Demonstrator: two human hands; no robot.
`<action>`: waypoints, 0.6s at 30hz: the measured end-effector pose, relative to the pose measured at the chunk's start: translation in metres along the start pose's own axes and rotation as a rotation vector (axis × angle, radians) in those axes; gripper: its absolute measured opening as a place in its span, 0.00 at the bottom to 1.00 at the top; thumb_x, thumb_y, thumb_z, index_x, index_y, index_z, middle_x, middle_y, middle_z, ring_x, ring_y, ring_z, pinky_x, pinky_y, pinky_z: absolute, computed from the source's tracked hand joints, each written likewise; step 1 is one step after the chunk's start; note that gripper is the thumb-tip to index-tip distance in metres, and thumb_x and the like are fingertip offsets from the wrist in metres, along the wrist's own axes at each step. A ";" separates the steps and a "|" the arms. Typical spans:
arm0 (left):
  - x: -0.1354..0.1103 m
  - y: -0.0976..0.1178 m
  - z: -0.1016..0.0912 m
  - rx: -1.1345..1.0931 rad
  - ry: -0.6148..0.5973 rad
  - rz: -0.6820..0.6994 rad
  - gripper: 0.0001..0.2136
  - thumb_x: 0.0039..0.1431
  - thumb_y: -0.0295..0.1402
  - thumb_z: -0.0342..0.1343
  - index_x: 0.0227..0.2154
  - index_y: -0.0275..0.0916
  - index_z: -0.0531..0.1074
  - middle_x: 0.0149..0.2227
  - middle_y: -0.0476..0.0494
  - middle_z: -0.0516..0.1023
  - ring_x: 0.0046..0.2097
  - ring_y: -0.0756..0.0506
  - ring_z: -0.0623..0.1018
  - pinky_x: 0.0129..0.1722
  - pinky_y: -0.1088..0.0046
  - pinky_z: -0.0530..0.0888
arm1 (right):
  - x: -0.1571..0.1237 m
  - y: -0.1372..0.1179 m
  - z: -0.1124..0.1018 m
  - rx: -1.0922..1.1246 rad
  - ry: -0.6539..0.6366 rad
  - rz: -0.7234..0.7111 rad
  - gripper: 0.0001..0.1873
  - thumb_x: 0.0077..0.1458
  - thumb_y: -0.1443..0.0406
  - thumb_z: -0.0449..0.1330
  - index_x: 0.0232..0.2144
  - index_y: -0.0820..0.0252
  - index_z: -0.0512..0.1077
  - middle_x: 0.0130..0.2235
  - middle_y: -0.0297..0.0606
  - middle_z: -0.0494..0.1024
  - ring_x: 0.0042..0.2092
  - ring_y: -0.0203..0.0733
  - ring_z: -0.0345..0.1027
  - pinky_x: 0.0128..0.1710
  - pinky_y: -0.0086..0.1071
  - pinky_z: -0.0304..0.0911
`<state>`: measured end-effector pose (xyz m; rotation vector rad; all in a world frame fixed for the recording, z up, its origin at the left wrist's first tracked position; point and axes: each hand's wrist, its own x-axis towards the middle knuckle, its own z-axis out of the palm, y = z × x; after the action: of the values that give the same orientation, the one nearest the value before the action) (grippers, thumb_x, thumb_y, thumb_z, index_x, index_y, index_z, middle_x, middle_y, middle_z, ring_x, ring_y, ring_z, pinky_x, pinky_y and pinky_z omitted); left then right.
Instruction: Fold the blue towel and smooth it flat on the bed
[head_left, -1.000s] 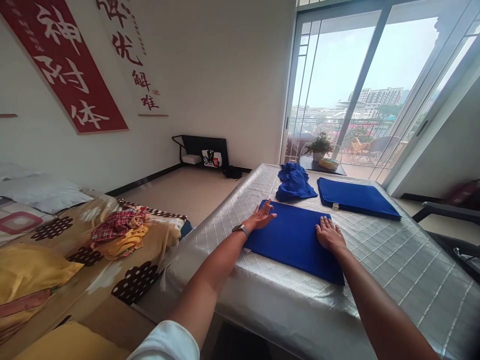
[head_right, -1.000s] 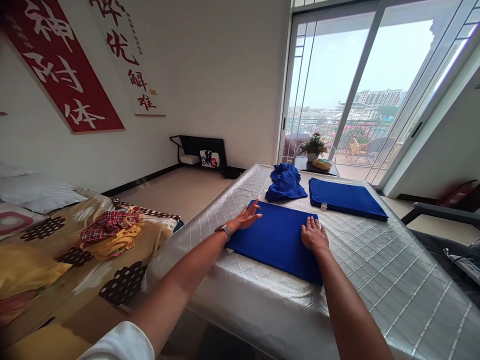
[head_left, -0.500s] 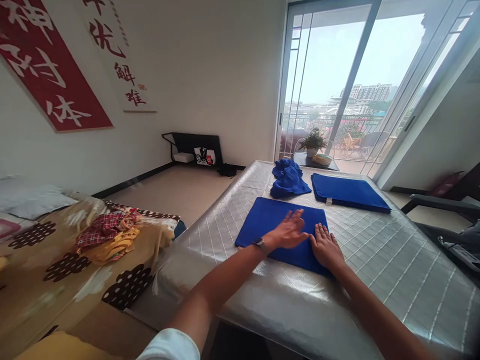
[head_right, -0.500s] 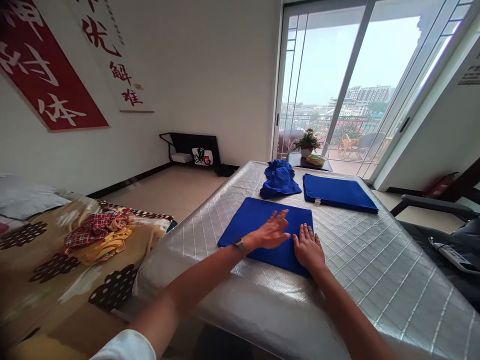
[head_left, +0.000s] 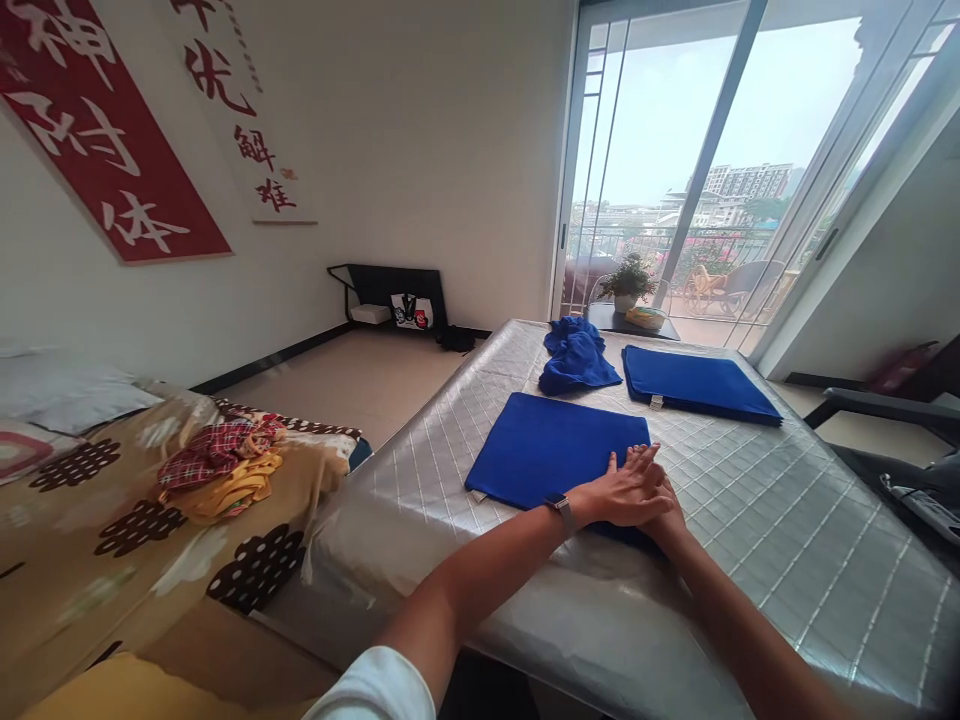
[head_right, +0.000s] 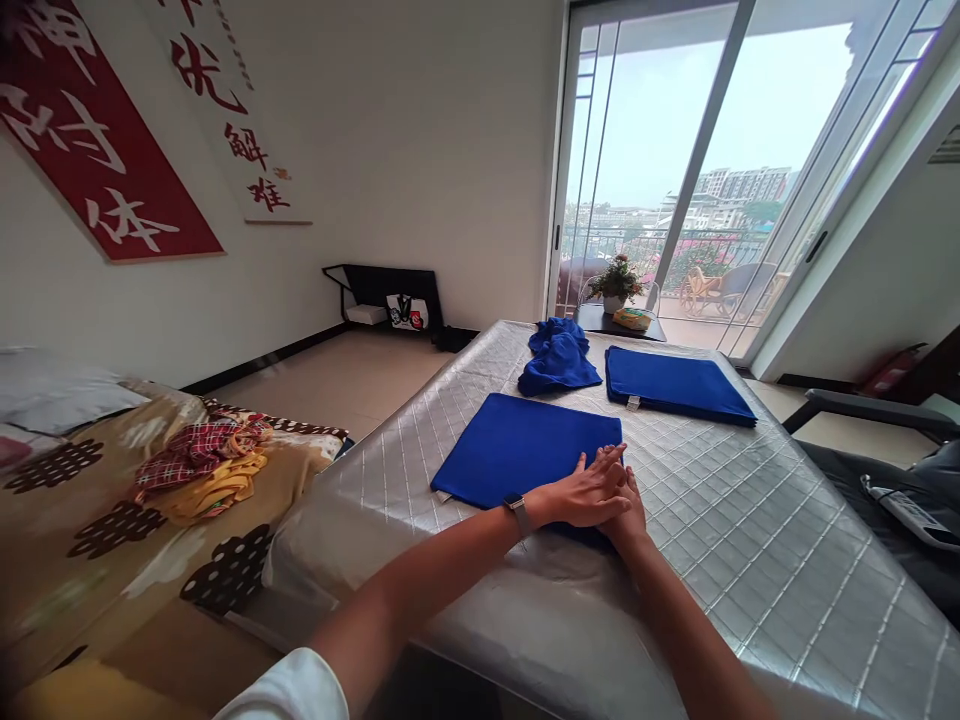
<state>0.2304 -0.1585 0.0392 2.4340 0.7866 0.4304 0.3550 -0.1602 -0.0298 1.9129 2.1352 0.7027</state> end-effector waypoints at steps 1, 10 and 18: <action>-0.002 -0.002 -0.002 -0.010 -0.005 0.014 0.26 0.69 0.47 0.43 0.65 0.43 0.54 0.74 0.42 0.32 0.73 0.37 0.35 0.66 0.36 0.40 | -0.001 0.004 -0.001 0.185 0.026 -0.032 0.32 0.66 0.60 0.47 0.69 0.60 0.54 0.72 0.40 0.48 0.72 0.46 0.38 0.69 0.42 0.37; -0.050 -0.063 -0.041 0.055 0.065 0.012 0.21 0.68 0.44 0.49 0.60 0.46 0.58 0.74 0.43 0.31 0.73 0.37 0.39 0.66 0.35 0.40 | 0.005 0.003 -0.025 0.515 -0.117 0.089 0.33 0.68 0.61 0.34 0.70 0.71 0.47 0.72 0.46 0.46 0.72 0.44 0.35 0.70 0.44 0.37; -0.144 -0.131 -0.103 0.036 0.269 -0.237 0.13 0.66 0.36 0.47 0.53 0.45 0.62 0.74 0.44 0.38 0.72 0.40 0.47 0.70 0.47 0.39 | 0.007 0.001 -0.023 0.544 -0.134 0.113 0.34 0.68 0.58 0.33 0.71 0.70 0.46 0.73 0.44 0.45 0.73 0.43 0.34 0.70 0.43 0.34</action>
<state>0.0144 -0.1166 0.0263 2.3049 1.1912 0.6627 0.3453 -0.1587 -0.0082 2.2695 2.3076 -0.0104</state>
